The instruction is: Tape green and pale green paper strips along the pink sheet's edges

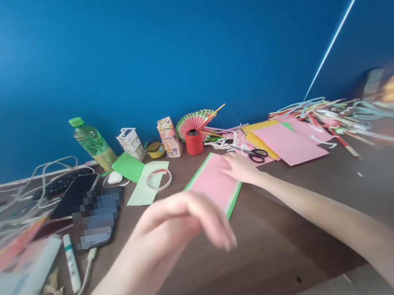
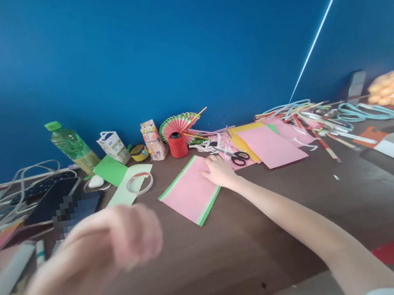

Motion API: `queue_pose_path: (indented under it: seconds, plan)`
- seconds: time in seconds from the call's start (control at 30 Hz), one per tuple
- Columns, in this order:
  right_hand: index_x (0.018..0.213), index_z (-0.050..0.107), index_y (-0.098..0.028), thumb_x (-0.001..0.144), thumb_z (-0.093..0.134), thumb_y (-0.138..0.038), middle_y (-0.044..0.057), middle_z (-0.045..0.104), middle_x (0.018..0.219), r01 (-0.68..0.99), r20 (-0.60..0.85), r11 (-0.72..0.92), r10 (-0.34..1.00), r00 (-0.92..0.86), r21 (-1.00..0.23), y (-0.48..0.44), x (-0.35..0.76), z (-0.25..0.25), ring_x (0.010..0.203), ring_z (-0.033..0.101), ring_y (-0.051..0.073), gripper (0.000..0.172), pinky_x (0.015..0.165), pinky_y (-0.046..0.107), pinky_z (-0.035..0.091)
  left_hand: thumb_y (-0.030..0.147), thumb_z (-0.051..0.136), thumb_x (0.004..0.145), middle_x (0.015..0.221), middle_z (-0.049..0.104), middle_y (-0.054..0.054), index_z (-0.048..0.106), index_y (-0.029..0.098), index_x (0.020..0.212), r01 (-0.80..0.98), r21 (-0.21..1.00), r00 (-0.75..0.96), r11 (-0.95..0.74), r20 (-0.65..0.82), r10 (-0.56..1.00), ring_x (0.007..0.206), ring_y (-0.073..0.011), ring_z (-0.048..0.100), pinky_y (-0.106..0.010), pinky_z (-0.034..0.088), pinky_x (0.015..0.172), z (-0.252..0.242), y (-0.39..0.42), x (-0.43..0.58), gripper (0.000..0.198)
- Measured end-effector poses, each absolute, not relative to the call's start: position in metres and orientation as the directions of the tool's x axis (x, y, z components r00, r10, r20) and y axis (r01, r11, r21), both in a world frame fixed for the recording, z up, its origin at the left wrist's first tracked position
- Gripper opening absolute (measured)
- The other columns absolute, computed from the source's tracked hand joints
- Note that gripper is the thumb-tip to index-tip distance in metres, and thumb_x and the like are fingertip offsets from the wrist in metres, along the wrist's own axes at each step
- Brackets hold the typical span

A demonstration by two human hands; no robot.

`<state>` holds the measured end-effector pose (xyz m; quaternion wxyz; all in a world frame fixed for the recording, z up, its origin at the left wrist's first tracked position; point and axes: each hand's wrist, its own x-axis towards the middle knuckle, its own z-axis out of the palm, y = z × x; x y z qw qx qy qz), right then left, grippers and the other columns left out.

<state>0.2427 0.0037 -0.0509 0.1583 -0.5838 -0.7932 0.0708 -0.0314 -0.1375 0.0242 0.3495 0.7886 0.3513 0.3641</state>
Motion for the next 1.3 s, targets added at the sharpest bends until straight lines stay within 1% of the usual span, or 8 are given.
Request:
queue_pose_path:
  seconds: [0.13,0.27,0.4,0.5,0.63,0.8,1.1,1.3]
  plan:
    - [0.125,0.048,-0.011,0.074,0.059,-0.044,0.018,0.045,0.13,0.875,0.1,0.364,0.931,-0.35,-0.319,0.0,0.25,-0.055,0.119,0.041,0.033,0.061,0.099,0.046,0.032,0.023,0.043,0.078,0.088,0.067,-0.002,0.063,0.02,0.082,0.401,0.87,0.444,-0.285,0.087,0.892,0.087,-0.018,0.061,-0.031,0.048,0.081,0.033,-0.091,0.009,0.02]
    - [0.131,0.042,-0.021,0.073,0.061,-0.04,0.008,0.039,0.14,0.695,0.027,0.544,0.796,-0.605,-0.47,0.0,0.252,-0.053,0.132,0.026,0.029,0.064,0.107,0.046,0.021,0.022,0.044,0.077,0.092,0.066,-0.003,0.06,0.018,0.087,0.601,0.743,0.311,-0.295,0.122,0.942,0.09,-0.0186,0.06,-0.034,0.045,0.086,-0.02,-0.031,0.009,0.02]
    - [0.133,0.041,-0.027,0.069,0.065,-0.037,0.002,0.037,0.141,0.618,-0.013,0.522,0.758,-0.652,-0.588,-0.005,0.245,-0.049,0.136,0.017,0.028,0.069,0.109,0.046,0.019,0.021,0.045,0.079,0.097,0.062,-0.008,0.058,0.015,0.095,0.699,0.646,0.231,-0.307,0.202,0.952,0.086,-0.019,0.06,-0.036,0.046,0.083,-0.054,-0.003,0.005,0.021]
    - [0.127,0.048,-0.024,0.066,0.069,-0.032,0.005,0.042,0.138,0.614,0.039,0.5,0.794,-0.607,-0.611,-0.004,0.244,-0.049,0.132,0.029,0.026,0.065,0.108,0.042,0.023,0.023,0.055,0.076,0.096,0.059,-0.008,0.059,0.016,0.091,0.718,0.606,0.258,-0.343,0.226,0.939,0.088,-0.0208,0.056,-0.038,0.044,0.085,-0.059,0.0,0.009,0.017]
    - [0.105,0.06,-0.016,0.072,0.06,-0.021,0.011,0.056,0.117,0.636,0.198,0.51,0.845,-0.497,-0.58,0.006,0.254,-0.052,0.111,0.051,0.021,0.033,0.099,0.037,0.035,0.021,0.058,0.074,0.092,0.052,-0.007,0.056,0.016,0.086,0.789,0.479,0.32,-0.384,0.212,0.923,0.084,-0.0208,0.055,-0.036,0.044,0.08,-0.056,-0.003,0.012,0.013]
    - [0.1,0.057,-0.015,0.069,0.061,-0.019,0.007,0.057,0.097,0.7,0.122,0.474,0.863,-0.491,-0.534,0.018,0.268,-0.052,0.091,0.053,0.019,0.032,0.082,0.034,0.043,0.022,0.057,0.075,0.084,0.049,-0.005,0.053,0.016,0.086,0.827,0.436,0.324,-0.354,0.144,0.935,0.077,-0.02,0.054,-0.035,0.043,0.075,-0.053,-0.002,0.01,0.013]
    - [0.08,0.058,-0.016,0.065,0.06,-0.022,0.002,0.052,0.082,0.698,-0.001,0.355,0.891,-0.454,-0.622,0.021,0.262,-0.044,0.076,0.051,0.014,0.016,0.071,0.026,0.041,0.022,0.061,0.069,0.075,0.049,0.001,0.051,0.018,0.073,0.754,0.564,0.302,-0.337,0.158,0.94,0.066,-0.0134,0.051,-0.027,0.042,0.064,-0.048,0.003,0.006,0.011]
    - [0.072,0.05,-0.017,0.069,0.057,-0.023,-0.003,0.056,0.066,0.677,-0.041,0.277,0.91,-0.413,-0.682,0.021,0.256,-0.032,0.049,0.05,0.008,0.009,0.053,0.023,0.039,0.028,0.06,0.069,0.051,0.052,0.006,0.044,0.02,0.072,0.497,0.859,0.235,-0.122,0.002,0.972,0.043,-0.0108,0.05,-0.023,0.037,0.046,-0.041,0.004,0.001,0.018]
